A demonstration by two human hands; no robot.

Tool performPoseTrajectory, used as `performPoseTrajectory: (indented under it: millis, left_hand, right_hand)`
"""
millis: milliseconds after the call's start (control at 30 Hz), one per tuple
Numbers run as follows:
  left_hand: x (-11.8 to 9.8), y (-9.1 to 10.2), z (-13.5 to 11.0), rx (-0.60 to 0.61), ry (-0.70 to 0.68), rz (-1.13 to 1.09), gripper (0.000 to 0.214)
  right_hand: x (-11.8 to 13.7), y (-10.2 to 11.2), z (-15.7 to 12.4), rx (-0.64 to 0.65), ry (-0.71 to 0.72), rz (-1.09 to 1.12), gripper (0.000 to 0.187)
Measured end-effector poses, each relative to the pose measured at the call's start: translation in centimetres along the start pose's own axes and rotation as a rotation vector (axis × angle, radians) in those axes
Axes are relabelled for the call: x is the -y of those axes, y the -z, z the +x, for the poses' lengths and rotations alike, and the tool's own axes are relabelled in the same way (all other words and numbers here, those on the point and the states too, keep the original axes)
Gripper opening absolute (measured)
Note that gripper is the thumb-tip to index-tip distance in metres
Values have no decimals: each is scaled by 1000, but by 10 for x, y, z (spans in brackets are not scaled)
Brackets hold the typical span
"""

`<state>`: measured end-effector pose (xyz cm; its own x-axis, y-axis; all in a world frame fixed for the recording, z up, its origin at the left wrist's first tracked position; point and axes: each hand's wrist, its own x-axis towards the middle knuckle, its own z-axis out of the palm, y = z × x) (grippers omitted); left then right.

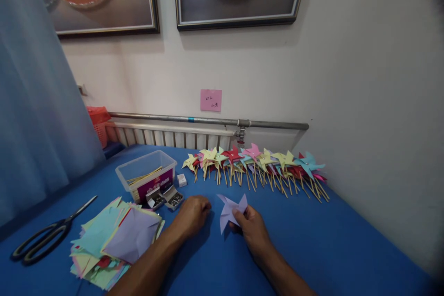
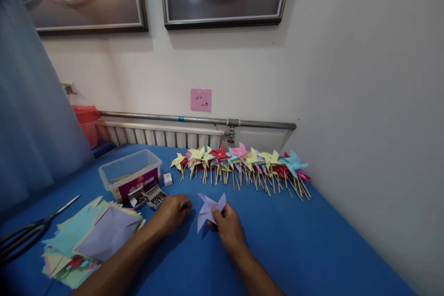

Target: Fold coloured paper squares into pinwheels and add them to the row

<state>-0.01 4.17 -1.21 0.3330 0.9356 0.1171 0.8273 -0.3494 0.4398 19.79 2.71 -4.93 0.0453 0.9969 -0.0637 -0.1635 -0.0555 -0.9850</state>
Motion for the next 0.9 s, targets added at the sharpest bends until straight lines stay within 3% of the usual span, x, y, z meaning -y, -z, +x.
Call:
performPoseTrajectory:
  millis: [133,333,467,667,900]
  left_hand:
    - [-11,-14,-3,50,-49,17,24]
    - [-8,-24,-3,5,-142,-29,27]
    - [-8,-27,-2,-30,-80,-131,29]
    - [-11,-30,-3,13,12,-274,24]
    - [-17,-27,-7,8,-79,-69,19]
  right_hand:
    - [-2,0,2,-8,5,17,38]
    - [-4,1,3,11,19,3,37]
    - [-2,1,1,37,12,5,38]
    - [3,-4,-5,106,-12,29,40]
    - [-2,-1,-2,97,3,14,40]
